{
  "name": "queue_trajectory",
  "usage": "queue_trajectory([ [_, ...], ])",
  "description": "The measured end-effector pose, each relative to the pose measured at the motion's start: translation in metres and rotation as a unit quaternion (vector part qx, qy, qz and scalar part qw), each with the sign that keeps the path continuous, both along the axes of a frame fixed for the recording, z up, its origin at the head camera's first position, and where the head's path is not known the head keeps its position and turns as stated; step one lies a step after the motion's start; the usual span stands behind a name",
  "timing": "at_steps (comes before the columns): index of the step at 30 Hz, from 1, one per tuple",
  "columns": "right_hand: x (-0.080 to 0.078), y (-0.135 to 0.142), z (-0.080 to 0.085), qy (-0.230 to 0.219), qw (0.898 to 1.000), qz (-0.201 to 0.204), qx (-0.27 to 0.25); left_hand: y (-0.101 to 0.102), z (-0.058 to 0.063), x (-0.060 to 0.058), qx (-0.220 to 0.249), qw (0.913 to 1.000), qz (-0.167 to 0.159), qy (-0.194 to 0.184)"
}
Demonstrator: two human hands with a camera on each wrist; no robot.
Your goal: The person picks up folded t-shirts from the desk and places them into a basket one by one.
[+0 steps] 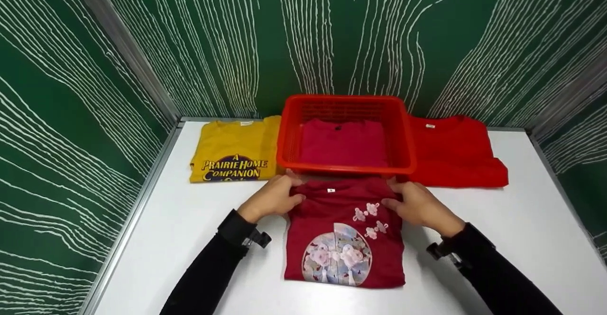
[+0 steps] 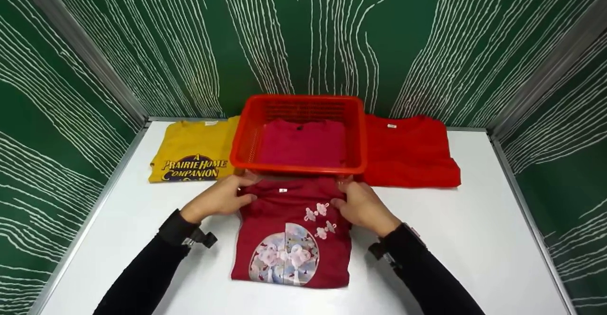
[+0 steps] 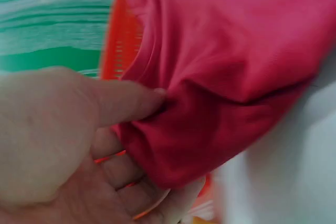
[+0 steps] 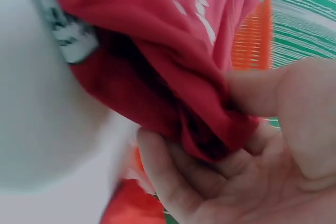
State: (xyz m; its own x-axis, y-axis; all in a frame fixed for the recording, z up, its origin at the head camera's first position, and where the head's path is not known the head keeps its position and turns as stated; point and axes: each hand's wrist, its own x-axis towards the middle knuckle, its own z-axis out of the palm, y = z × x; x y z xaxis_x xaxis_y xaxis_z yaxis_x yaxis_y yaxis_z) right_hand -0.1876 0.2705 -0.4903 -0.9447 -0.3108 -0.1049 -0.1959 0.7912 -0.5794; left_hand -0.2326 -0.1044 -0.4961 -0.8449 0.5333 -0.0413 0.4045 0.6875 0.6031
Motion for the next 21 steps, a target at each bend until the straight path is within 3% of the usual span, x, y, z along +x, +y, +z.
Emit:
queue_trajectory([
  [4, 0.004, 0.007, 0.02, -0.003, 0.999, 0.023, -0.024, -0.007, 0.015, 0.002, 0.019, 0.9997, -0.004, -0.013],
  [8, 0.009, 0.016, 0.036, 0.024, 0.998, 0.038, -0.044, -0.011, 0.031, 0.005, 0.032, 0.9995, -0.005, 0.003],
  [14, 0.016, 0.021, 0.056, 0.103, 0.992, 0.04, -0.056, -0.01, 0.055, 0.011, 0.057, 0.9976, -0.024, 0.029],
  [21, 0.02, 0.023, 0.078, 0.194, 0.976, 0.036, -0.091, -0.012, 0.085, 0.01, 0.092, 0.9939, -0.025, 0.056],
])
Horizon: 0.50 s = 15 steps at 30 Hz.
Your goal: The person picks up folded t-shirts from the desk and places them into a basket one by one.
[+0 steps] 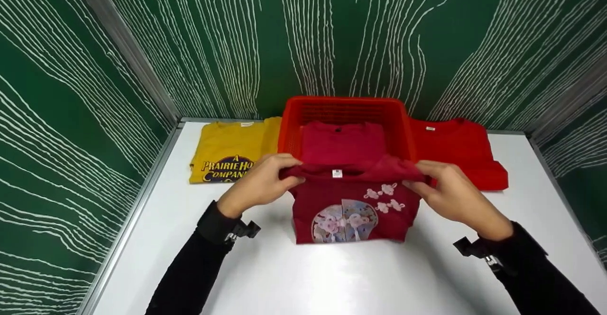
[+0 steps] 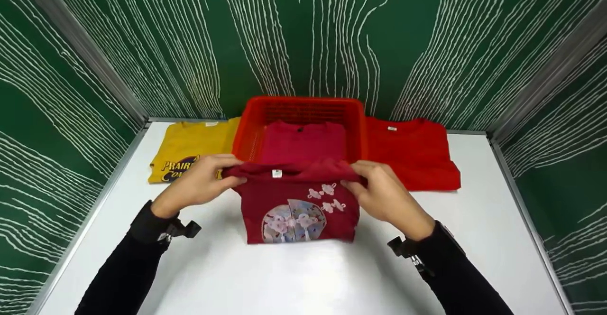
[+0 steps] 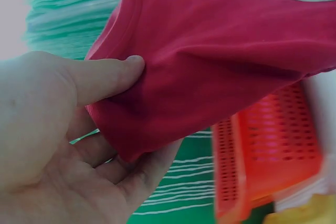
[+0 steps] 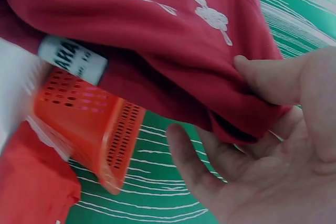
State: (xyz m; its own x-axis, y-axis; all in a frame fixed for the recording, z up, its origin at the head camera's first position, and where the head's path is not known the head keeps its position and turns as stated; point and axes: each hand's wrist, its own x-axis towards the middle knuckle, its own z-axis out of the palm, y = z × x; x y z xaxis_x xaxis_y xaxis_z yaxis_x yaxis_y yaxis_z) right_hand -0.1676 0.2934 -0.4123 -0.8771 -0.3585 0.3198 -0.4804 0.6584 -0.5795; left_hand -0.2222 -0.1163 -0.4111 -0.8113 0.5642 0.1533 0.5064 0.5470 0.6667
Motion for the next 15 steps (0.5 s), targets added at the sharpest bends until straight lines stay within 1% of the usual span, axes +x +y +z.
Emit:
queue_trajectory([
  [5, -0.005, 0.001, 0.014, 0.025, 1.0, 0.003, -0.004, -0.001, 0.018, -0.004, 0.014, 0.9997, 0.008, 0.018],
  [12, -0.014, 0.001, 0.03, 0.026, 1.0, 0.005, -0.005, -0.003, 0.033, -0.006, 0.021, 0.9983, 0.024, 0.048],
  [15, -0.023, 0.0, 0.036, 0.025, 1.0, -0.002, 0.001, -0.003, 0.039, -0.011, 0.027, 0.9977, 0.033, 0.053],
])
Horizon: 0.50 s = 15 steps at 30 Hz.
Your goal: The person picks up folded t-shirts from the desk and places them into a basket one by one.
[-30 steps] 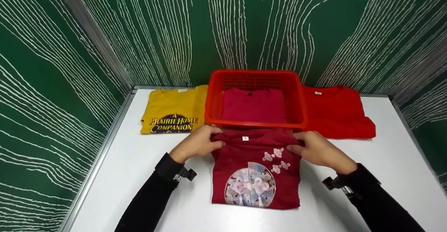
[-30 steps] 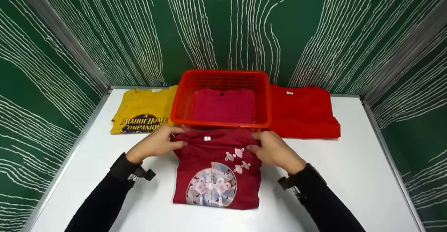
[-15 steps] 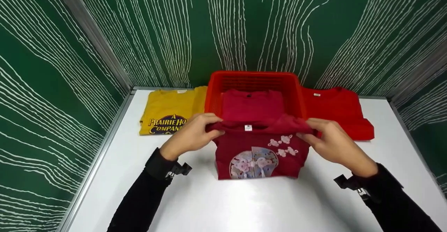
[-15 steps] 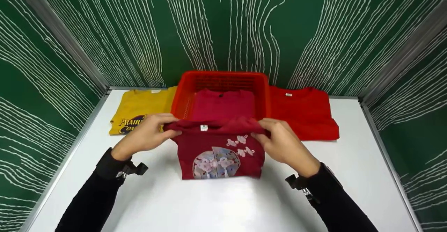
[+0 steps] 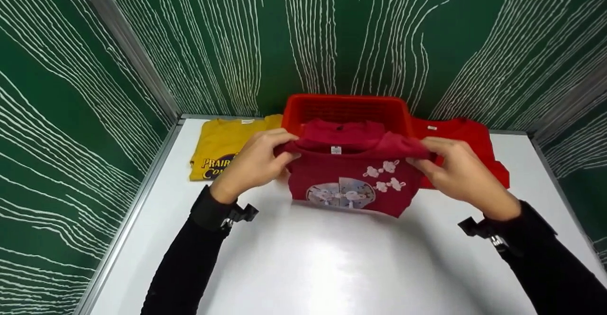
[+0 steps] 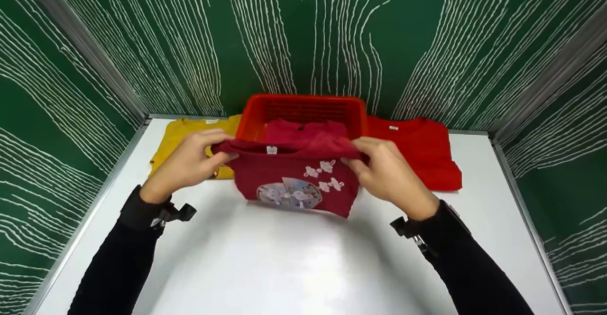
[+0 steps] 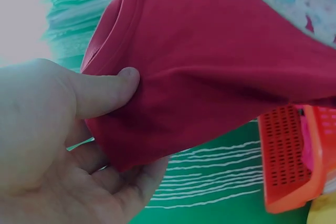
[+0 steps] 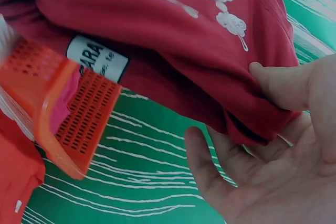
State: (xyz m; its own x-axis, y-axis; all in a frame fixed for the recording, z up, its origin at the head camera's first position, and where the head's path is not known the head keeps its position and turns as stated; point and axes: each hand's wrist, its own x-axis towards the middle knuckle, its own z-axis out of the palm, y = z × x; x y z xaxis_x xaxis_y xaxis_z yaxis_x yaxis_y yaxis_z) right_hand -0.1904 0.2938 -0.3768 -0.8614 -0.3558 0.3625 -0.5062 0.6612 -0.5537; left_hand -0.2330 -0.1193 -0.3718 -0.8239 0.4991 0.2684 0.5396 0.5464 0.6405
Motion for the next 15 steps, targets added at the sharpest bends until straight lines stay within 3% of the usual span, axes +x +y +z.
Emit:
queue_trajectory([
  [5, -0.025, 0.0, 0.01, -0.033, 0.999, -0.025, 0.007, 0.003, 0.009, -0.022, 0.001, 0.9999, 0.01, -0.006],
  [11, -0.058, 0.0, 0.017, -0.097, 0.993, -0.069, 0.011, 0.011, 0.016, -0.06, -0.013, 0.9978, 0.031, -0.057],
  [15, -0.08, -0.002, 0.017, -0.098, 0.992, -0.075, 0.016, 0.016, 0.017, -0.083, -0.023, 0.9974, 0.044, -0.051],
])
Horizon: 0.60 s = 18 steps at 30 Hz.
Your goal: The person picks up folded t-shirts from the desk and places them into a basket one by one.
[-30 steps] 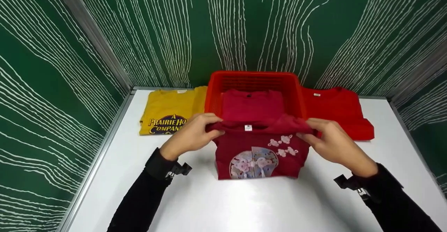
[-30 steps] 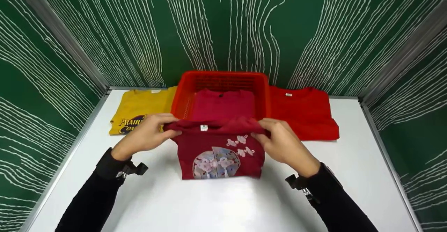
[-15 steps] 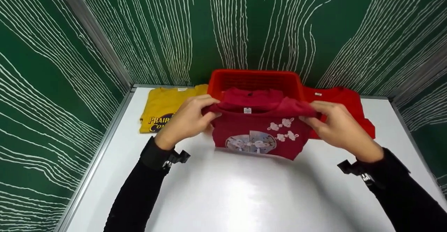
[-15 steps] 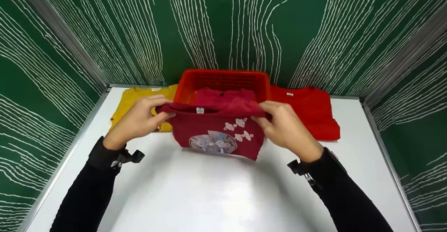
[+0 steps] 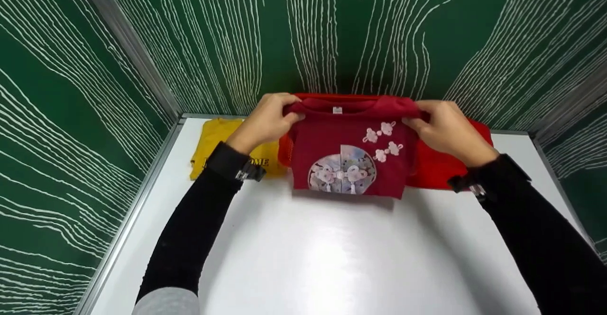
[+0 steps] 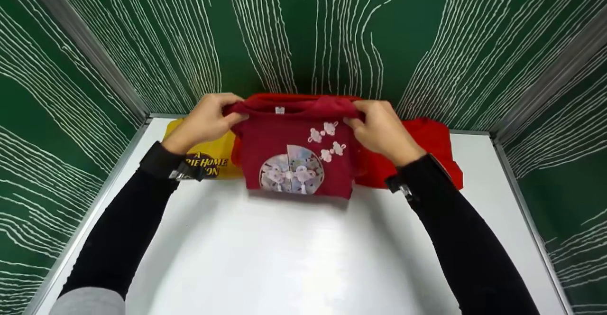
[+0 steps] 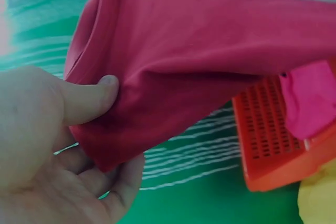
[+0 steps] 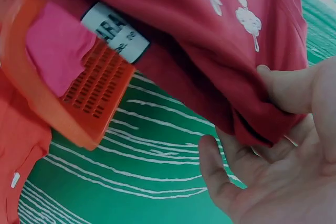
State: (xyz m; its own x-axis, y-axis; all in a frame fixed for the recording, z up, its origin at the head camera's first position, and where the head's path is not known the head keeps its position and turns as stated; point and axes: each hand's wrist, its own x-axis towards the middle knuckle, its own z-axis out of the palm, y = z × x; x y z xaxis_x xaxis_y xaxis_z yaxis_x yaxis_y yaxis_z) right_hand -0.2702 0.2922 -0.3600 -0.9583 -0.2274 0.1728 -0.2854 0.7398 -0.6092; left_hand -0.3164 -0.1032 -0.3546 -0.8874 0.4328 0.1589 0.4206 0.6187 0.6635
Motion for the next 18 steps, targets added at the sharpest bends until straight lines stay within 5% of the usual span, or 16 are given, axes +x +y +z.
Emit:
queue_trajectory([
  [9, -0.037, 0.0, -0.014, 0.014, 1.0, -0.014, 0.003, 0.011, -0.009, -0.035, -0.022, 0.9994, 0.018, 0.02],
  [18, -0.065, -0.011, -0.05, 0.036, 0.997, -0.043, 0.055, 0.025, -0.036, -0.063, -0.077, 0.9952, 0.051, 0.033],
])
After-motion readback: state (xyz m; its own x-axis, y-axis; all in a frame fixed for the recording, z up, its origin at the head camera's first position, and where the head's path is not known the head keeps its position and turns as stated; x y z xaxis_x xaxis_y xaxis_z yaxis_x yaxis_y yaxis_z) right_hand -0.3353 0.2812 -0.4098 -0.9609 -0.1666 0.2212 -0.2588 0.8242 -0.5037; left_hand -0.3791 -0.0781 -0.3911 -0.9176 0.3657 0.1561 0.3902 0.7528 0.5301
